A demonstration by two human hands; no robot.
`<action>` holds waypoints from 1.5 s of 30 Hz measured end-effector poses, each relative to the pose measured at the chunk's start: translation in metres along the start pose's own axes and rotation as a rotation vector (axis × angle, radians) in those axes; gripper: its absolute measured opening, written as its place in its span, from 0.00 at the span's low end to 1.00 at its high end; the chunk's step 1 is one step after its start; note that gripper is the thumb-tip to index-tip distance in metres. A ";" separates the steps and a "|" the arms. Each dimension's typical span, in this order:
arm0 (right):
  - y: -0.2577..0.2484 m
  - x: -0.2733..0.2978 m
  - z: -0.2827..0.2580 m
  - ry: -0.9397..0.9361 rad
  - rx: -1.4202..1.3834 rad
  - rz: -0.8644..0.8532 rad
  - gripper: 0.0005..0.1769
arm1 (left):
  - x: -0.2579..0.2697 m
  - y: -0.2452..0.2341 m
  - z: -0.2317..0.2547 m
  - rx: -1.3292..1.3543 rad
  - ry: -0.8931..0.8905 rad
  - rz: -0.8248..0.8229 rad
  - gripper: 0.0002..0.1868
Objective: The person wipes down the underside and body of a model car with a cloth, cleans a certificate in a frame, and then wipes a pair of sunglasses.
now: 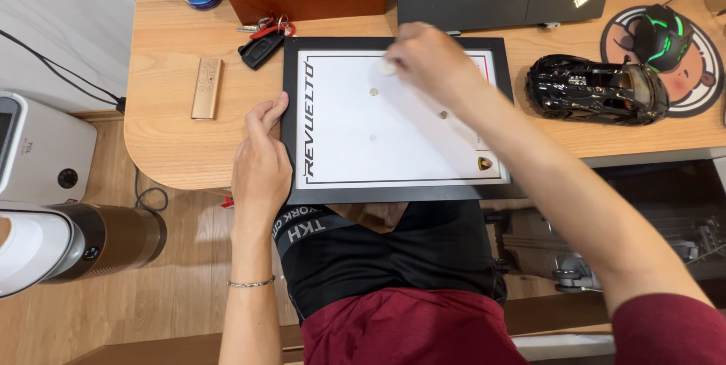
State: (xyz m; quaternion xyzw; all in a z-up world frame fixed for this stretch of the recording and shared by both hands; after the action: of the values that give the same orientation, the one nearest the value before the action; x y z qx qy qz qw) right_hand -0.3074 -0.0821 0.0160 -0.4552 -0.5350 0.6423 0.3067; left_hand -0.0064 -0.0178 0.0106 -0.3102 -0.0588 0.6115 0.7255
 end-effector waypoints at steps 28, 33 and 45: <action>0.015 -0.017 -0.035 0.337 0.007 0.188 0.07 | 0.000 0.001 0.000 0.026 0.023 -0.034 0.25; -0.001 -0.023 -0.050 0.323 -0.333 0.086 0.10 | 0.000 0.001 0.004 0.026 0.020 -0.029 0.25; -0.035 -0.023 -0.065 0.003 -0.674 -0.338 0.10 | 0.000 0.000 0.001 0.009 0.052 0.000 0.25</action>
State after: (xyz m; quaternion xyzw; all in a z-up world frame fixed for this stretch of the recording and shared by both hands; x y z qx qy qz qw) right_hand -0.2425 -0.0671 0.0550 -0.4366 -0.7835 0.3699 0.2423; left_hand -0.0066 -0.0176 0.0119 -0.3226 -0.0373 0.6034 0.7283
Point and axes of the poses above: each hand's wrist, its own x-axis away from the middle knuckle, its own y-axis out of the palm, z = x × y, the point moved 2 cm from there along -x, towards the middle knuckle, and after that the axes turned 12 degrees about x, right-handed, at the moved point
